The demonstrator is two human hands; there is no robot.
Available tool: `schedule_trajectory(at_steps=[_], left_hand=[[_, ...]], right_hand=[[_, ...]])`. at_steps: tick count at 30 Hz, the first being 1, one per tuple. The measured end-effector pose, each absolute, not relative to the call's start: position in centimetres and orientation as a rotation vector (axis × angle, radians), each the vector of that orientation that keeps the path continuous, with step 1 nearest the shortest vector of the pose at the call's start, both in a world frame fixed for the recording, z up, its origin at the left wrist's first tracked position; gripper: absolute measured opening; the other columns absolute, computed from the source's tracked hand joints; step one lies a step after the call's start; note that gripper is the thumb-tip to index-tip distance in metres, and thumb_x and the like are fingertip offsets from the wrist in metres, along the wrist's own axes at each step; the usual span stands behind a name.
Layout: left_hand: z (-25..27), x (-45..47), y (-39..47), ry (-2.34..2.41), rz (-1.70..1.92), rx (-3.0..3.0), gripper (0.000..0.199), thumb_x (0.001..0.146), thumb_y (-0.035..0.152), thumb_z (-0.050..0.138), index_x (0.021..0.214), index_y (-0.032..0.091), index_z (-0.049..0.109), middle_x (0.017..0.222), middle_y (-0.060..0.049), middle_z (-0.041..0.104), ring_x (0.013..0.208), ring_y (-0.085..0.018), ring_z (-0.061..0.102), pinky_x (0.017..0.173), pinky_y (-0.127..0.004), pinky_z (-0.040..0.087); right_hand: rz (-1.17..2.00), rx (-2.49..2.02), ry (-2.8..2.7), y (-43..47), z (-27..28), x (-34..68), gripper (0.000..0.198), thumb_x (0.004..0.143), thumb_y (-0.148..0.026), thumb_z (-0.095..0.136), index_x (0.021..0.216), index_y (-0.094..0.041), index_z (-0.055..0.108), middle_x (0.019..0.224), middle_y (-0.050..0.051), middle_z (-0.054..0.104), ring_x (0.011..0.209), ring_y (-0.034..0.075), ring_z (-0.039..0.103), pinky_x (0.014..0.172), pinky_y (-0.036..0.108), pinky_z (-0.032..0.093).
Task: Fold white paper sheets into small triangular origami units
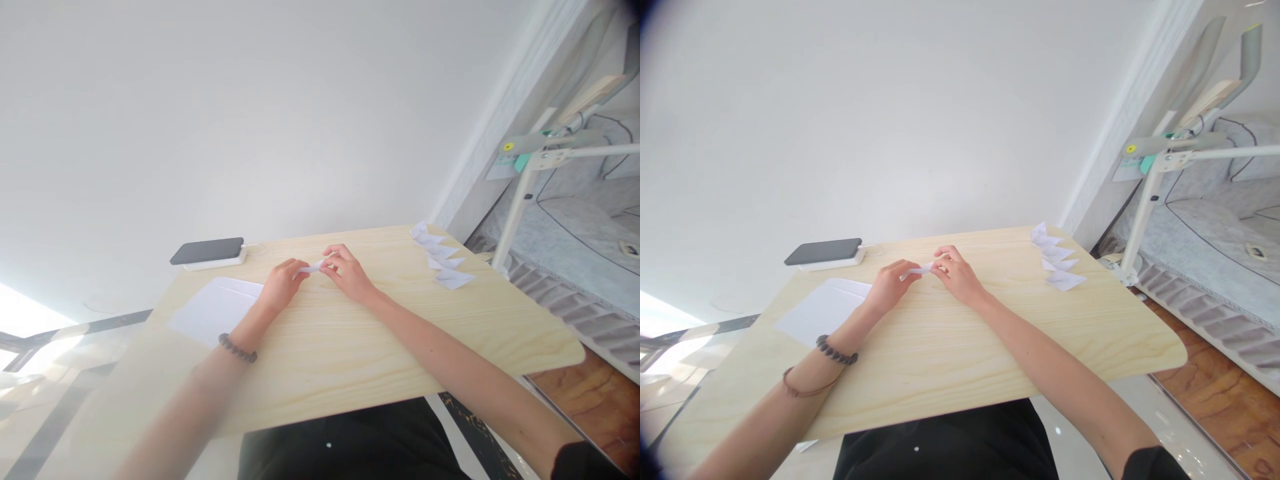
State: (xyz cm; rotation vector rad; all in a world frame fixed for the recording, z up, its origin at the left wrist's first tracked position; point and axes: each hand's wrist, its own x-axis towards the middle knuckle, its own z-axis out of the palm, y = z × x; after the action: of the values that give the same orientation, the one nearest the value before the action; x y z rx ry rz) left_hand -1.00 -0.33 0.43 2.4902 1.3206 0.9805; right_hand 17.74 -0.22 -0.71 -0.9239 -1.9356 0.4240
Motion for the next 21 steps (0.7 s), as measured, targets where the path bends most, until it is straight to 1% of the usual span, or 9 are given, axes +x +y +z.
schedule_trajectory(at_steps=[4, 6, 8, 10, 12, 14, 18, 20, 21], left_hand=[[0.51, -1.21, -0.32, 1.304, 0.956, 2.497, 0.014, 0.080, 0.024, 0.048, 0.086, 0.018, 0.059, 0.078, -0.003, 0.058, 0.069, -0.014, 0.054, 0.065, -0.025, 0.040], [0.52, -1.23, -0.38, 1.267, 0.965, 2.504, 0.014, 0.080, 0.024, 0.047, 0.087, 0.019, 0.059, 0.081, -0.003, 0.058, 0.072, -0.014, 0.054, 0.067, -0.026, 0.041], [0.51, -1.21, -0.43, 1.226, 1.004, 2.504, 0.015, 0.080, 0.023, 0.048, 0.092, 0.020, 0.057, 0.088, -0.004, 0.057, 0.078, -0.014, 0.055, 0.071, -0.027, 0.042], [0.48, -1.18, -0.45, 1.228, 1.060, 2.486, 0.022, 0.079, 0.022, 0.050, 0.100, 0.021, 0.054, 0.098, -0.005, 0.055, 0.086, -0.015, 0.054, 0.075, -0.028, 0.042], [0.48, -1.20, -0.42, 1.264, 1.090, 2.460, 0.031, 0.077, 0.022, 0.052, 0.108, 0.022, 0.050, 0.107, -0.007, 0.052, 0.090, -0.016, 0.054, 0.077, -0.029, 0.043], [0.53, -1.28, -0.39, 1.289, 1.053, 2.452, 0.034, 0.075, 0.023, 0.054, 0.109, 0.023, 0.049, 0.112, -0.007, 0.051, 0.091, -0.017, 0.054, 0.078, -0.030, 0.043], [0.82, -1.55, -0.45, 1.343, 0.862, 2.460, 0.028, 0.076, 0.026, 0.054, 0.104, 0.023, 0.054, 0.100, -0.004, 0.059, 0.081, -0.017, 0.057, 0.075, -0.030, 0.043], [1.02, -1.67, -0.52, 1.401, 0.834, 2.460, 0.030, 0.076, 0.028, 0.054, 0.105, 0.024, 0.053, 0.091, -0.003, 0.061, 0.077, -0.017, 0.057, 0.073, -0.030, 0.043], [1.12, -1.72, -0.55, 1.436, 0.844, 2.464, 0.032, 0.075, 0.029, 0.055, 0.106, 0.024, 0.053, 0.086, -0.003, 0.061, 0.075, -0.017, 0.057, 0.072, -0.030, 0.043]], right_hand=[[0.522, -0.918, -1.871, -0.05, -1.00, 17.71, 0.015, 0.079, -0.030, 0.050, 0.080, -0.018, 0.060, 0.112, 0.006, 0.045, 0.073, 0.009, 0.056, 0.070, 0.028, 0.050], [0.600, -0.912, -1.834, 0.07, -1.16, 17.67, 0.017, 0.078, -0.031, 0.051, 0.082, -0.018, 0.060, 0.106, 0.007, 0.051, 0.073, 0.010, 0.057, 0.068, 0.026, 0.050], [0.654, -0.907, -1.820, 0.17, -1.23, 17.63, 0.017, 0.078, -0.032, 0.051, 0.083, -0.018, 0.060, 0.093, 0.005, 0.057, 0.070, 0.010, 0.057, 0.065, 0.025, 0.050], [0.659, -0.910, -1.816, 0.17, -1.14, 17.61, 0.016, 0.077, -0.030, 0.051, 0.083, -0.018, 0.060, 0.084, 0.004, 0.060, 0.069, 0.011, 0.057, 0.064, 0.025, 0.050], [0.630, -0.913, -1.818, 0.07, -0.92, 17.61, 0.015, 0.077, -0.029, 0.051, 0.083, -0.018, 0.061, 0.083, 0.003, 0.061, 0.073, 0.012, 0.058, 0.064, 0.024, 0.050], [0.599, -0.911, -1.831, -0.11, -0.66, 17.61, 0.015, 0.078, -0.029, 0.051, 0.082, -0.019, 0.061, 0.084, 0.004, 0.062, 0.075, 0.012, 0.058, 0.065, 0.024, 0.050], [0.582, -0.921, -1.851, -0.33, -0.43, 17.57, 0.015, 0.078, -0.028, 0.049, 0.081, -0.019, 0.061, 0.082, 0.003, 0.063, 0.075, 0.012, 0.059, 0.067, 0.026, 0.049], [0.607, -0.942, -1.824, -0.30, -0.51, 17.54, 0.014, 0.077, -0.028, 0.051, 0.086, -0.020, 0.059, 0.081, 0.002, 0.064, 0.075, 0.012, 0.060, 0.068, 0.026, 0.049], [0.626, -0.953, -1.804, -0.26, -0.57, 17.53, 0.018, 0.076, -0.027, 0.052, 0.092, -0.021, 0.058, 0.082, 0.002, 0.064, 0.075, 0.012, 0.061, 0.069, 0.026, 0.049]])
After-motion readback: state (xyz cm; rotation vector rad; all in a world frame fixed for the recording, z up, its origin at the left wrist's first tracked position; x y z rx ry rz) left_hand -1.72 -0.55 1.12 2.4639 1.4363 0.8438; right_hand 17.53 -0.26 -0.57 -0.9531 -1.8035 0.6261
